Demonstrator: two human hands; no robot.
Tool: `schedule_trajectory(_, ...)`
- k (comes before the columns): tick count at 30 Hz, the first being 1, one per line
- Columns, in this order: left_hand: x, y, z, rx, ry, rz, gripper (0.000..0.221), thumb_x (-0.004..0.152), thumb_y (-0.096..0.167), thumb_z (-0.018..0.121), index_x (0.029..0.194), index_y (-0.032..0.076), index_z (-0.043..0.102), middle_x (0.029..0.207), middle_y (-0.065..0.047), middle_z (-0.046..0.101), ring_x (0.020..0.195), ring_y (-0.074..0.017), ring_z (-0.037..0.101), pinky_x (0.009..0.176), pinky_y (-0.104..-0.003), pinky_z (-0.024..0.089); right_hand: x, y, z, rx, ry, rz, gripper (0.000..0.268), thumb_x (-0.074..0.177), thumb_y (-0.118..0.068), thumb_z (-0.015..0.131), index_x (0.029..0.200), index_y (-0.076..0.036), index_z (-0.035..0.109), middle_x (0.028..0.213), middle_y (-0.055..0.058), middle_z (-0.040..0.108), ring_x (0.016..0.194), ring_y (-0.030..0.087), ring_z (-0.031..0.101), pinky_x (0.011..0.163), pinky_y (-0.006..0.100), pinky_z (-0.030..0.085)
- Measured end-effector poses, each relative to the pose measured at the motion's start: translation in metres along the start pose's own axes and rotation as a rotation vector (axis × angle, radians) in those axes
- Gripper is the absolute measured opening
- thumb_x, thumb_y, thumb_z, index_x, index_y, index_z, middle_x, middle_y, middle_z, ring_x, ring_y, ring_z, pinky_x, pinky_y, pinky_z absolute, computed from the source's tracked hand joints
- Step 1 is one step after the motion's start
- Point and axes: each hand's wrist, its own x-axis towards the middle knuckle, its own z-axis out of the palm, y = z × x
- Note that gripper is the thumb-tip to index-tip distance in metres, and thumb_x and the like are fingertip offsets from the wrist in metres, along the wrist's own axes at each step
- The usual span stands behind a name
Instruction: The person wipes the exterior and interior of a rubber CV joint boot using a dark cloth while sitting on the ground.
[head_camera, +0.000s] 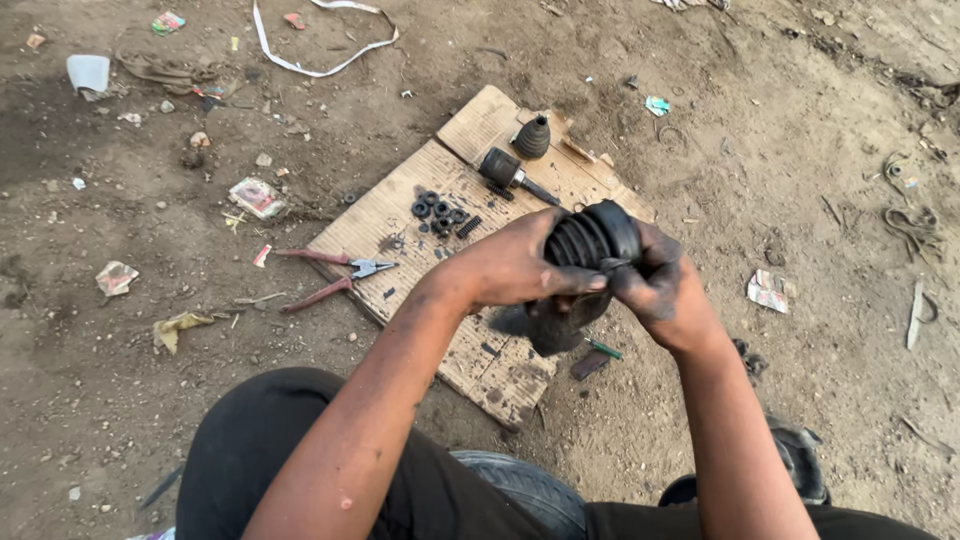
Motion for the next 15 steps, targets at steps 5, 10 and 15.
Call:
schedule_trajectory(5, -0.006, 0.014, 0.015, 0.166, 0.067, -0.010, 0.108, 0.076, 0.044, 0.085, 0.151, -0.006, 0.025, 0.126, -0.025, 0.063, 0.115, -0.0334, 0.067, 0.100, -0.041, 0.051, -0.004, 0.010, -0.003, -0.137, 0.098, 0.008, 0.036, 0.081, -0.026, 0.072, 0.107, -0.001, 0.067, 0.092, 0.001, 0.067, 0.084, 0.011, 0.061, 0.078, 0.029, 0.052)
schedule_trajectory(10, -0.015, 0.026, 0.022, 0.277, 0.148, 0.059, 0.095, 0.078, 0.025, 0.082, 0.147, -0.010, 0.027, 0.120, -0.030, 0.063, 0.114, -0.0393, 0.065, 0.097, -0.043, 0.053, -0.006, 0.013, -0.003, -0.070, 0.185, -0.009, 0.036, 0.081, -0.024, 0.072, 0.107, 0.000, 0.067, 0.087, -0.003, 0.064, 0.078, 0.007, 0.057, 0.072, 0.026, 0.050)
schedule_trajectory(15, -0.017, 0.018, 0.029, 0.459, 0.179, 0.156, 0.086, 0.073, 0.012, 0.078, 0.143, -0.012, 0.034, 0.112, -0.027, 0.067, 0.105, -0.0392, 0.069, 0.090, -0.044, 0.057, -0.003, 0.016, -0.008, -0.249, 0.193, 0.054, 0.034, 0.086, -0.025, 0.070, 0.105, 0.003, 0.070, 0.080, -0.002, 0.058, 0.073, 0.009, 0.050, 0.065, 0.027, 0.043)
